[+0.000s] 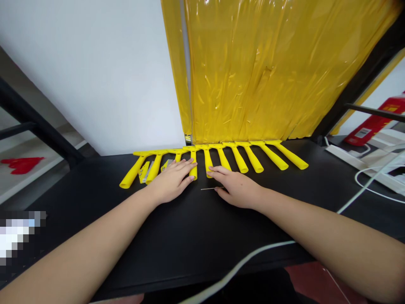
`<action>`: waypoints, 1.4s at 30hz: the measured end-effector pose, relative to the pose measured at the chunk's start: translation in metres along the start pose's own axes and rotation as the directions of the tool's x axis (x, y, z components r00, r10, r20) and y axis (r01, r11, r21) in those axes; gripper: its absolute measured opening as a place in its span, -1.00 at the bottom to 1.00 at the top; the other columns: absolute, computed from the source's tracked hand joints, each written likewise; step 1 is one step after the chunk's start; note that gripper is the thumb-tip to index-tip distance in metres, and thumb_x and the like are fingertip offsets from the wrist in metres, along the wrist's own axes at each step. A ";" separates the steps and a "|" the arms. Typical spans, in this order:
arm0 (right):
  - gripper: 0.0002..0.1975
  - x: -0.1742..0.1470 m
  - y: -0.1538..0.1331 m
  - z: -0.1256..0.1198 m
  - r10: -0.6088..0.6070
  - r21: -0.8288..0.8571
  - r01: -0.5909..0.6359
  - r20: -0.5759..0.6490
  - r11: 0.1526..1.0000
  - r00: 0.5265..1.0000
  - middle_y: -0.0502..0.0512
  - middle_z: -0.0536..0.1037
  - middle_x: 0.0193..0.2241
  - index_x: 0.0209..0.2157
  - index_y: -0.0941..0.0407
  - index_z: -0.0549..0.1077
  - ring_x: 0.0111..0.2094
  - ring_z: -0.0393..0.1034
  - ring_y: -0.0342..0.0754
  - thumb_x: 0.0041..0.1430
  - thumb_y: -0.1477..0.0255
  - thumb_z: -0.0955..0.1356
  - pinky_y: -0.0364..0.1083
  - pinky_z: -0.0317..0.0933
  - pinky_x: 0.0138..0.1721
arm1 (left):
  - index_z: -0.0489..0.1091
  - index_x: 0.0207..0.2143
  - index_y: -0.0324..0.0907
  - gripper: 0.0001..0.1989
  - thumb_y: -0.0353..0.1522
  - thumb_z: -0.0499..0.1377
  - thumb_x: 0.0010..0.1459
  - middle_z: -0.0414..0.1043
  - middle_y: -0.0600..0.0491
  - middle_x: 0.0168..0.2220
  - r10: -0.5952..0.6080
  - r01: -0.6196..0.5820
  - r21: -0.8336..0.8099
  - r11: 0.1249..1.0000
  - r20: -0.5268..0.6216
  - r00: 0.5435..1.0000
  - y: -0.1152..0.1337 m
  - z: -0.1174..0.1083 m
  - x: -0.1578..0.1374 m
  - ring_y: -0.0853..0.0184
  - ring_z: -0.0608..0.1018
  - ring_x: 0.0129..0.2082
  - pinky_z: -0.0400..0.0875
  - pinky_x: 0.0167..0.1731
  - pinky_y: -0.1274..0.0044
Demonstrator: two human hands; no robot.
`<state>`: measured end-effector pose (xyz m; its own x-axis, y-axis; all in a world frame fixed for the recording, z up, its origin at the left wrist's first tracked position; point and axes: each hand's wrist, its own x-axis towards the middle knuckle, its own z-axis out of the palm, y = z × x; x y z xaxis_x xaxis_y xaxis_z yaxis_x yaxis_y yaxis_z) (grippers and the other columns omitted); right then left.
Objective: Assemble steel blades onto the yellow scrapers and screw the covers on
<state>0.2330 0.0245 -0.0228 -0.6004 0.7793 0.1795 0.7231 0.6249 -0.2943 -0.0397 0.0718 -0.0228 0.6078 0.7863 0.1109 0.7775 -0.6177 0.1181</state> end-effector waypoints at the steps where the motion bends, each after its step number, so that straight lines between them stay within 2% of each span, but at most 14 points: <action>1: -0.42 0.000 0.000 0.000 -0.001 -0.002 0.001 0.001 1.000 1.000 0.20 0.26 0.41 0.38 0.10 0.29 0.22 0.44 0.20 0.34 0.44 0.29 0.17 0.42 0.18 | 0.18 0.43 -0.10 -0.39 -0.05 -0.11 0.47 0.07 -0.03 0.49 0.000 0.000 0.001 1.000 -0.001 1.000 0.000 0.000 0.000 0.06 0.18 0.46 0.03 0.43 0.08; 13: -0.43 -0.001 -0.002 -0.002 -0.003 0.009 0.003 0.001 1.000 1.000 0.22 0.27 0.40 0.36 0.09 0.31 0.21 0.45 0.20 0.35 0.44 0.30 0.19 0.42 0.18 | 0.19 0.42 -0.07 -0.40 -0.04 -0.11 0.47 0.10 -0.06 0.47 0.011 -0.012 -0.020 1.000 -0.026 1.000 -0.001 0.000 0.000 0.02 0.21 0.45 0.05 0.41 0.05; 24: -0.44 0.000 0.001 0.001 -0.024 0.036 0.025 -0.026 0.999 0.999 0.18 0.30 0.39 0.35 0.11 0.32 0.30 0.35 0.16 0.33 0.48 0.29 0.15 0.37 0.24 | 0.18 0.42 -0.14 -0.39 -0.06 -0.12 0.48 0.09 -0.07 0.48 0.013 -0.013 0.007 1.000 -0.020 1.000 0.001 -0.001 -0.001 0.07 0.20 0.45 0.03 0.42 0.11; 29: -0.44 -0.001 0.000 0.001 -0.017 0.051 0.019 -0.031 0.999 0.999 0.17 0.30 0.39 0.34 0.07 0.33 0.25 0.40 0.17 0.33 0.48 0.30 0.16 0.39 0.21 | 0.17 0.43 -0.13 -0.38 -0.05 -0.13 0.48 0.07 -0.06 0.49 0.009 -0.009 0.006 1.000 -0.017 1.000 0.001 -0.001 -0.001 0.07 0.18 0.46 0.03 0.42 0.09; 32: -0.45 -0.002 -0.002 -0.001 -0.010 0.069 0.014 -0.059 0.998 0.998 0.19 0.26 0.40 0.33 0.07 0.33 0.13 0.50 0.14 0.32 0.47 0.31 0.13 0.44 0.13 | 0.13 0.45 -0.11 -0.37 -0.04 -0.13 0.48 0.07 -0.05 0.49 0.013 -0.012 0.003 1.000 -0.020 1.000 0.001 -0.002 -0.002 0.06 0.17 0.47 0.03 0.43 0.09; 35: -0.54 -0.004 -0.003 -0.008 -0.004 0.105 0.014 -0.100 0.994 0.995 0.22 0.34 0.30 0.24 0.06 0.39 -0.06 0.55 0.04 0.32 0.46 0.33 0.06 0.46 -0.01 | 0.06 0.48 -0.09 -0.35 -0.02 -0.13 0.47 0.06 -0.03 0.49 0.020 -0.020 0.007 1.000 -0.036 0.999 0.003 -0.004 -0.003 0.07 0.13 0.48 0.01 0.44 0.08; 37: -0.65 -0.006 -0.004 -0.014 -0.016 0.137 0.029 -0.093 0.990 0.996 0.19 0.44 0.15 0.12 0.06 0.44 -0.19 0.52 -0.03 0.31 0.46 0.34 -0.01 0.44 -0.12 | 0.05 0.48 -0.08 -0.34 -0.02 -0.12 0.47 0.06 -0.02 0.49 0.020 -0.018 0.029 0.999 -0.063 0.998 0.005 -0.008 -0.004 0.08 0.12 0.49 -0.01 0.44 0.07; 40: -0.84 -0.009 -0.003 -0.025 -0.082 0.172 0.083 -0.009 0.982 0.997 0.09 0.52 -0.11 -0.10 0.08 0.47 -0.32 0.42 -0.10 0.27 0.49 0.36 -0.09 0.33 -0.26 | 0.13 0.44 -0.11 -0.37 -0.05 -0.09 0.46 0.10 -0.03 0.48 -0.001 0.012 0.081 0.997 -0.131 0.991 0.013 -0.024 -0.009 0.09 0.16 0.48 -0.02 0.46 0.09; 42: -0.92 -0.011 -0.002 -0.030 -0.130 0.181 0.117 0.059 0.976 0.990 0.05 0.51 -0.23 -0.21 0.08 0.45 -0.34 0.38 -0.10 0.24 0.50 0.37 -0.12 0.27 -0.30 | 0.25 0.37 -0.13 -0.43 -0.07 -0.06 0.45 0.17 -0.02 0.45 -0.020 0.039 0.101 0.994 -0.185 0.982 0.022 -0.042 -0.015 0.10 0.22 0.45 0.06 0.45 0.15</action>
<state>0.2487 0.0156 0.0043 -0.7083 0.6876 0.1600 0.5739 0.6928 -0.4366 -0.0387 0.0454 0.0193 0.5516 0.7822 0.2896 0.8132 -0.5816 0.0220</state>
